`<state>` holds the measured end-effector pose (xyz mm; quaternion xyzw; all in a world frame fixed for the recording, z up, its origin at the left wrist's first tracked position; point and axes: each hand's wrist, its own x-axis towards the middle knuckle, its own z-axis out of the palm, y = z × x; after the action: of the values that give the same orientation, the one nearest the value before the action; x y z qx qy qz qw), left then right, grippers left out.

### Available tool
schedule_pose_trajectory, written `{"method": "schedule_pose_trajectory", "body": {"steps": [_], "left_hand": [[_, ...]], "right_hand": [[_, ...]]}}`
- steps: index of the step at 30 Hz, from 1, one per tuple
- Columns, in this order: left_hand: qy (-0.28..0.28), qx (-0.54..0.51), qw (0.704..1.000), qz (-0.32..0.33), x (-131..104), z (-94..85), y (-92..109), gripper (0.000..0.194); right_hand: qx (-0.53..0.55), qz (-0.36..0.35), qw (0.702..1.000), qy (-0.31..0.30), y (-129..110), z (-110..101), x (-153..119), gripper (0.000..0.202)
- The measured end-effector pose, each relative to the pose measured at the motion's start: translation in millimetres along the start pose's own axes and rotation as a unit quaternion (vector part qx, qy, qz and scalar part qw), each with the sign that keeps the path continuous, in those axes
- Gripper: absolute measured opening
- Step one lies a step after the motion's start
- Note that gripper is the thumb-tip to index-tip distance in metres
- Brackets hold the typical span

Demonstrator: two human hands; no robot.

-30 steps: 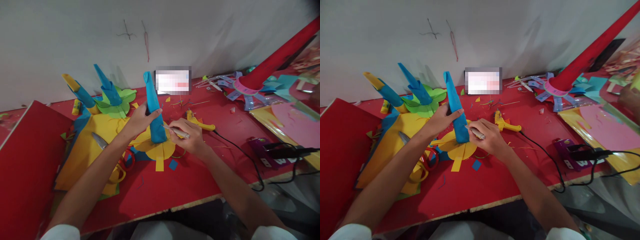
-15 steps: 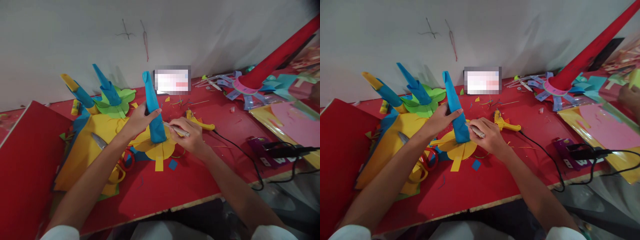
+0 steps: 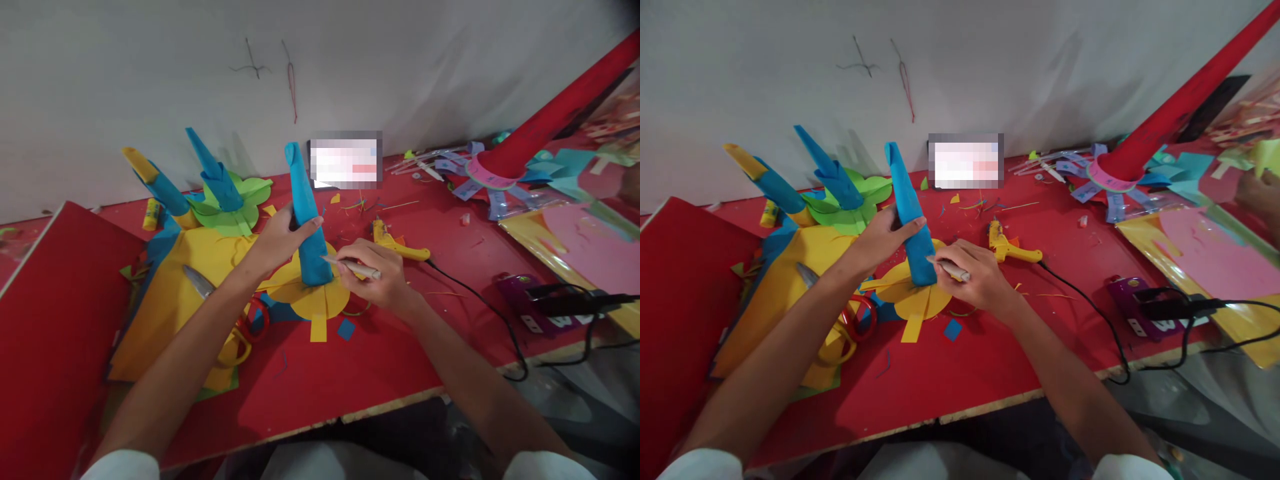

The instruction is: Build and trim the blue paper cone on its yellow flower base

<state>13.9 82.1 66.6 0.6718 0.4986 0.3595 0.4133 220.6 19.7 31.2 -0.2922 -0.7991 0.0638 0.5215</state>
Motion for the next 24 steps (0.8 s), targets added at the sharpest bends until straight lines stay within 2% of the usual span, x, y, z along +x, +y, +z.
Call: {"method": "schedule_pose_trajectory", "body": {"steps": [9,24], "left_hand": [[-0.004,0.010,1.000,-0.009,-0.3,0.7,0.2,0.038],[-0.008,0.004,1.000,0.001,-0.6,0.5,0.7,0.034]], "right_hand": [[0.012,0.015,1.000,-0.018,-0.7,1.9,-1.4,0.008],[-0.010,0.020,1.000,0.009,-1.5,0.2,0.9,0.009]]}}
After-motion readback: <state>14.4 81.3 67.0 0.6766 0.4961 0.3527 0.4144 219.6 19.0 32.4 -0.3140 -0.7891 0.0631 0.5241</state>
